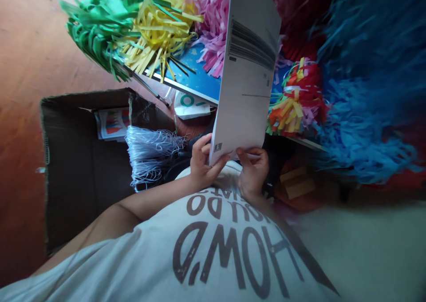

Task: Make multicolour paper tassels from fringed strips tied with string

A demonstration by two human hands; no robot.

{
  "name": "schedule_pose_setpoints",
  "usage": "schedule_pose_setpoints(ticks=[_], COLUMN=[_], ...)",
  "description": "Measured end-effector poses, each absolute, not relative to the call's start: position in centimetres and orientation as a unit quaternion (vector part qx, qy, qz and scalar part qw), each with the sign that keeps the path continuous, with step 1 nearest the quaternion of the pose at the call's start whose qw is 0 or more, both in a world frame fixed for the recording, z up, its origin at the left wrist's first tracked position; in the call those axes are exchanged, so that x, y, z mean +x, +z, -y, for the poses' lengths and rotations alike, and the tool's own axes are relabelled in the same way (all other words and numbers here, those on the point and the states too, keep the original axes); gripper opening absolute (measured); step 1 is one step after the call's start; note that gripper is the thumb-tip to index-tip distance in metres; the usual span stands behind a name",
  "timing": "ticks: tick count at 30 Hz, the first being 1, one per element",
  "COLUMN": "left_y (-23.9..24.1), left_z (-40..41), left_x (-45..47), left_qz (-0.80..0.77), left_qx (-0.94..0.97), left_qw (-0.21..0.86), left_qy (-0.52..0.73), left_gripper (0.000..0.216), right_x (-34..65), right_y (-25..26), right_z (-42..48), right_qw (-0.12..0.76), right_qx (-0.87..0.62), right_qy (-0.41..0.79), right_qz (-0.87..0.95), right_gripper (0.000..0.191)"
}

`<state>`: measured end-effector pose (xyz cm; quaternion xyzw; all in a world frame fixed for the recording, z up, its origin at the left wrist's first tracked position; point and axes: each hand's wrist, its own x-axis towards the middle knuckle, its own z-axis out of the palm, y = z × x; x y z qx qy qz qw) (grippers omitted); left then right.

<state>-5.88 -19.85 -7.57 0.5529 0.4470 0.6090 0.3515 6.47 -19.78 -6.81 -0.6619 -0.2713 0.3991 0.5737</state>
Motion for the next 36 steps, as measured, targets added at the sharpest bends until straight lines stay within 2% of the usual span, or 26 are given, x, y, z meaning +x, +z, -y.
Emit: schedule_pose_setpoints(ticks=[4, 10, 13, 15, 16, 19, 21, 25, 36], left_y=[-7.5, -7.4, -6.9, -6.5, -6.3, -5.8, -5.6, -5.3, -5.5], left_z=[20.1, 19.8, 19.3, 19.0, 18.9, 18.7, 18.8, 19.1, 18.6], left_x=[-5.8, -5.7, -6.2, -6.6, -6.9, -7.5, -7.8, -8.2, -7.8], left_qz=[-0.442, -0.509, -0.519, -0.518, -0.516, -0.503, -0.485, -0.438, -0.42], left_qx=[0.555, 0.49, 0.443, 0.425, 0.42, 0.411, 0.411, 0.415, 0.339], left_qw=[0.362, 0.391, 0.429, 0.454, 0.466, 0.497, 0.527, 0.59, 0.625], left_qy=[0.605, 0.589, 0.592, 0.586, 0.583, 0.575, 0.564, 0.537, 0.564], left_gripper=[0.072, 0.067, 0.065, 0.066, 0.067, 0.065, 0.07, 0.082, 0.071], right_x=[6.5, 7.0, 7.5, 7.9, 8.1, 8.4, 8.4, 8.2, 8.0], right_y=[-6.9, -6.4, -5.9, -5.7, -5.7, -5.8, -5.8, -5.8, -5.7], right_z=[19.9, 20.2, 20.4, 20.5, 20.6, 20.6, 20.6, 20.7, 21.1], right_qw=[0.579, 0.554, 0.587, 0.579, 0.566, 0.537, 0.54, 0.557, 0.574], right_qx=[-0.658, -0.691, -0.633, -0.617, -0.62, -0.637, -0.644, -0.643, -0.643], right_qy=[0.397, 0.323, 0.355, 0.399, 0.42, 0.454, 0.451, 0.447, 0.427], right_qz=[0.272, 0.333, 0.358, 0.354, 0.345, 0.315, 0.3, 0.278, 0.272], right_gripper=[0.042, 0.053, 0.078, 0.094, 0.093, 0.067, 0.056, 0.055, 0.052])
